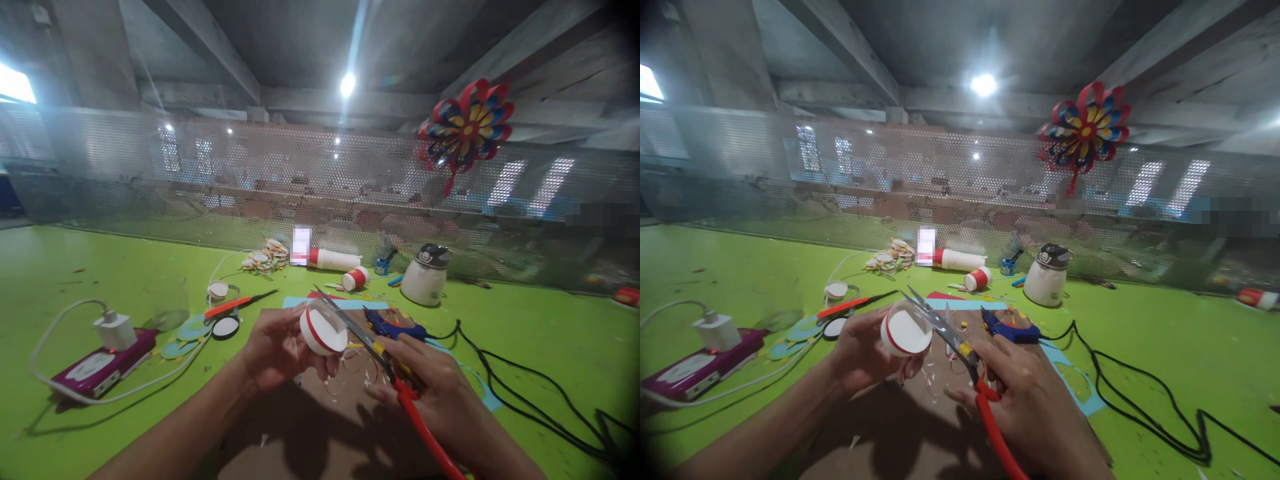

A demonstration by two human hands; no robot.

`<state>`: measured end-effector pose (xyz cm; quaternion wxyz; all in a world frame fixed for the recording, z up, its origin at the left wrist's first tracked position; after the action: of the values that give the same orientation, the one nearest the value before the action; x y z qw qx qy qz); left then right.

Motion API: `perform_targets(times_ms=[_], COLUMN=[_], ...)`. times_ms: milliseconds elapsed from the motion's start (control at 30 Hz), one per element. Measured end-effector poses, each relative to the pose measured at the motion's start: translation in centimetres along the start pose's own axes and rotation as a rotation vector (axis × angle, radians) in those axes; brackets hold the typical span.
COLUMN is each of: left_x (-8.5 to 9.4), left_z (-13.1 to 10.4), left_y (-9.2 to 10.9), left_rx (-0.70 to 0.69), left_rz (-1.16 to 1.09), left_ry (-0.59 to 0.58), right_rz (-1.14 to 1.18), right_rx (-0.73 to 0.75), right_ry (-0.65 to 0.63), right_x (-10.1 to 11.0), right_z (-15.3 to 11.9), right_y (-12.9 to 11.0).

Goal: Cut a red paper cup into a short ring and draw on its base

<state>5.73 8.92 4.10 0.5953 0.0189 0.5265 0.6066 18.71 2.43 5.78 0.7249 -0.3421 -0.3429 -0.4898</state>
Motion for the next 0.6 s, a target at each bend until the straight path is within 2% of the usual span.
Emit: perform_targets(times_ms=[200, 400, 500, 600], left_x=[0.0, -0.1, 0.0, 0.0], left_z=[-0.1, -0.1, 0.0, 0.1], left_y=[-0.1, -0.1, -0.1, 0.1], left_rx=[-0.002, 0.001, -0.003, -0.013], left_rz=[-0.005, -0.024, -0.020, -0.003], left_ry=[0.013, 0.022, 0.032, 0.043], right_rz=[0.000, 0.116, 0.168, 0.164], right_rx=[0.003, -0.021, -0.108, -0.259], right_ry=[0.000, -0.014, 0.032, -0.029], right_x=[0.0, -0.2, 0.1, -0.9], right_z=[-0.1, 0.1, 0.8, 1.6], right_y=[0.1, 0.3, 1.3, 3.1])
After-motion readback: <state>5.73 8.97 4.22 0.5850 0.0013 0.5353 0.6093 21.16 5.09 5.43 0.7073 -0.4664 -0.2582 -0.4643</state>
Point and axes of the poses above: each hand's wrist, its own z-axis towards the middle knuckle, its own x-axis out of the back of the hand, y = z × x, the point moved 10 cm from there along z, towards the middle knuckle, and after that the axes turned 11 degrees about -x, right-handed, at the moved point
